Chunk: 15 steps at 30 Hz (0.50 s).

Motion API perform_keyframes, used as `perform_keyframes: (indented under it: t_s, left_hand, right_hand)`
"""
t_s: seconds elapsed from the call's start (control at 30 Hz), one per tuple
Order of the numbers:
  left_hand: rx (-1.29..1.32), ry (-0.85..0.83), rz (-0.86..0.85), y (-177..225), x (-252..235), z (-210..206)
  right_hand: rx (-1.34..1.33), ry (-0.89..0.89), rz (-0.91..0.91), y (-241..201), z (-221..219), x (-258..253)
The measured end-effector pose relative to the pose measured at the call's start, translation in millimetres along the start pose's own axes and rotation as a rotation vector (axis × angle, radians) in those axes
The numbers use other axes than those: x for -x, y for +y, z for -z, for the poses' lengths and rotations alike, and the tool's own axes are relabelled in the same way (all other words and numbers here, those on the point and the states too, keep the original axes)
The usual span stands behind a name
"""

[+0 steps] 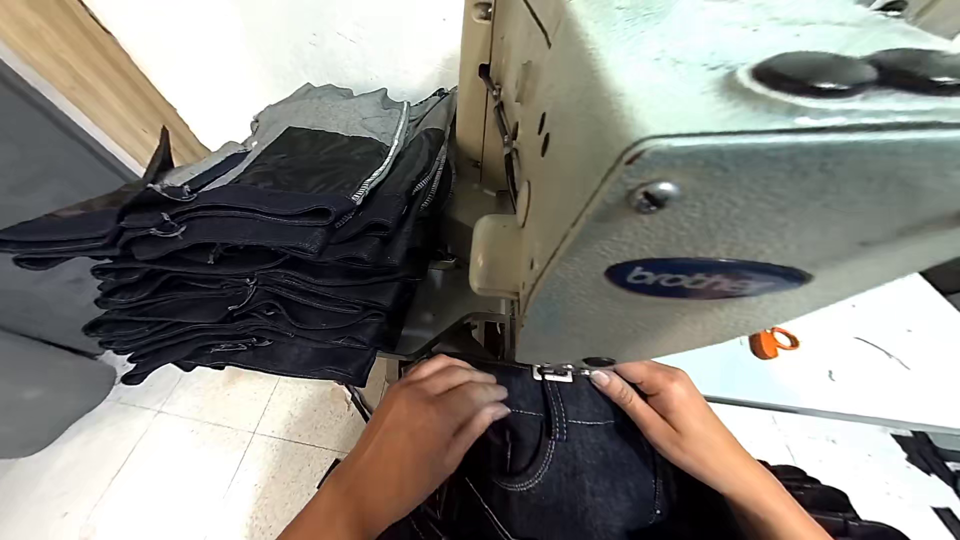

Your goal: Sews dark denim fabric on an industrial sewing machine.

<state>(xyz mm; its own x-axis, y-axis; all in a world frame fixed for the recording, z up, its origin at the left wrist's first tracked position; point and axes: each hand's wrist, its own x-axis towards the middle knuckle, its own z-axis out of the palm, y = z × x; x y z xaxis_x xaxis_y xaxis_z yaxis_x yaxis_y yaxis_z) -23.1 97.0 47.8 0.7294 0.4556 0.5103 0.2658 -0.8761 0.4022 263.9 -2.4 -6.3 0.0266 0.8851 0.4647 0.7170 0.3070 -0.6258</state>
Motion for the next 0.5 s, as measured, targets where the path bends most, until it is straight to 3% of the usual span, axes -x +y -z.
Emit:
perform_keyframes:
  t_s: [0.1,0.17,0.27,0.4,0.5]
  left_hand:
    - [-0.125,0.095,0.103,-1.3,-9.4,-15.2]
    - [-0.151,0.058,0.204,1.7,-16.3,-27.2]
    - [-0.029,-0.185,0.386,6.8,-29.2,-35.0]
    - [0.16,-0.205,0.475,7.0,-34.3,-39.1]
    - [0.262,-0.119,0.433,-2.5,-38.4,-42.5]
  right_hand:
    - [-0.032,0.002,-0.041,3.2,-2.7,1.2]
    - [-0.049,0.006,-0.063,4.8,-4.4,1.9]
    - [-0.106,0.002,-0.091,6.6,-7.4,2.9]
    - [-0.212,0.018,-0.146,8.8,-15.6,7.4]
    - [-0.074,0.116,-0.105,6.9,-15.0,-5.6]
